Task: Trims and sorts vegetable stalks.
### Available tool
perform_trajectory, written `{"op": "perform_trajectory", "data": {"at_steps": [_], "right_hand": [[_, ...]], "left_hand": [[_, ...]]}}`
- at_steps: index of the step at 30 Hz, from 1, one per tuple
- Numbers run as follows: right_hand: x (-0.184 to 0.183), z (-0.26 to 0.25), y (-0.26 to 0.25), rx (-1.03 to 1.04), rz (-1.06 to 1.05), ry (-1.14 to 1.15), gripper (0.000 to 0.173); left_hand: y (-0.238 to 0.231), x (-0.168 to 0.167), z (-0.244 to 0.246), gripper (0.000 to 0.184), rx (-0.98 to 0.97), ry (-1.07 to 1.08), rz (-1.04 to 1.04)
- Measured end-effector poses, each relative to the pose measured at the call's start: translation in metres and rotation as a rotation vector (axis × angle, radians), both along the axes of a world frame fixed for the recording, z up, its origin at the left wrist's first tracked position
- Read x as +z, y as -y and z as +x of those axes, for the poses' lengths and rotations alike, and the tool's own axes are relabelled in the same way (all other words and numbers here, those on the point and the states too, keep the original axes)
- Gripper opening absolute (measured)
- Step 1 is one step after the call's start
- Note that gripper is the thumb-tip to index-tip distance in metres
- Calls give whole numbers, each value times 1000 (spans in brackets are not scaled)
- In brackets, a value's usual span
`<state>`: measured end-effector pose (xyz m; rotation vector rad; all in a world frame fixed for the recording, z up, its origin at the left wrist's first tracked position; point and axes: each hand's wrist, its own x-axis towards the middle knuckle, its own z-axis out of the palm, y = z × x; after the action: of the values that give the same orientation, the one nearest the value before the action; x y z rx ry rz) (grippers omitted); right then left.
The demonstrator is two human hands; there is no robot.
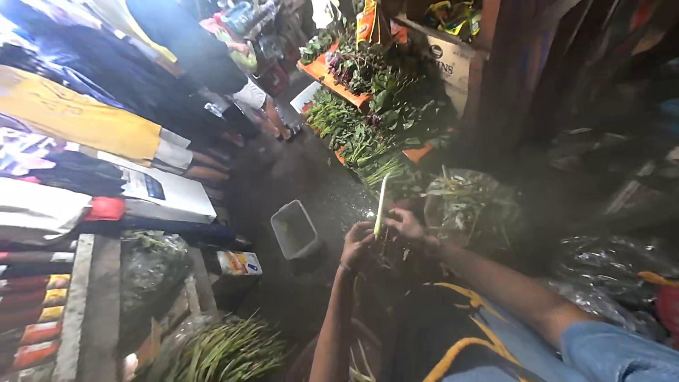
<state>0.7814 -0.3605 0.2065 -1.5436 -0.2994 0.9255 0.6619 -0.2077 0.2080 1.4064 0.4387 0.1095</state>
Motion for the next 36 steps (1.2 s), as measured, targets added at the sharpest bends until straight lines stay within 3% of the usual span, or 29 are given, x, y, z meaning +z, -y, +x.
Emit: {"op": "perform_trajectory", "data": {"at_steps": [3,6,10,14,19,28,30,36], "right_hand": [[6,-12,-9,14,-14,101,47],[7,-16,-12,-21,-11,124,41],[7,-19,-11,-58,16,108,33],[2,-14,-12,-85,36,-77,21],[1,-1,-11,-166,102,-219,27],[-4,8,-5,-156,134,-273,17],[-2,8,-6,-160,134,-268,17],[-8,14,-10,-145,89,-175,33]], "left_hand": [[2,-1,3,33,14,-34,206],[7,1,4,35,6,-59,324],[14,3,0,52,-26,-98,214],[15,3,-7,44,9,-101,6],[15,2,-17,43,-52,-113,-207],[19,-4,-21,46,-62,-118,-260],[19,-2,-20,47,-70,-114,-221],[17,2,-14,46,-116,-226,172]]}}
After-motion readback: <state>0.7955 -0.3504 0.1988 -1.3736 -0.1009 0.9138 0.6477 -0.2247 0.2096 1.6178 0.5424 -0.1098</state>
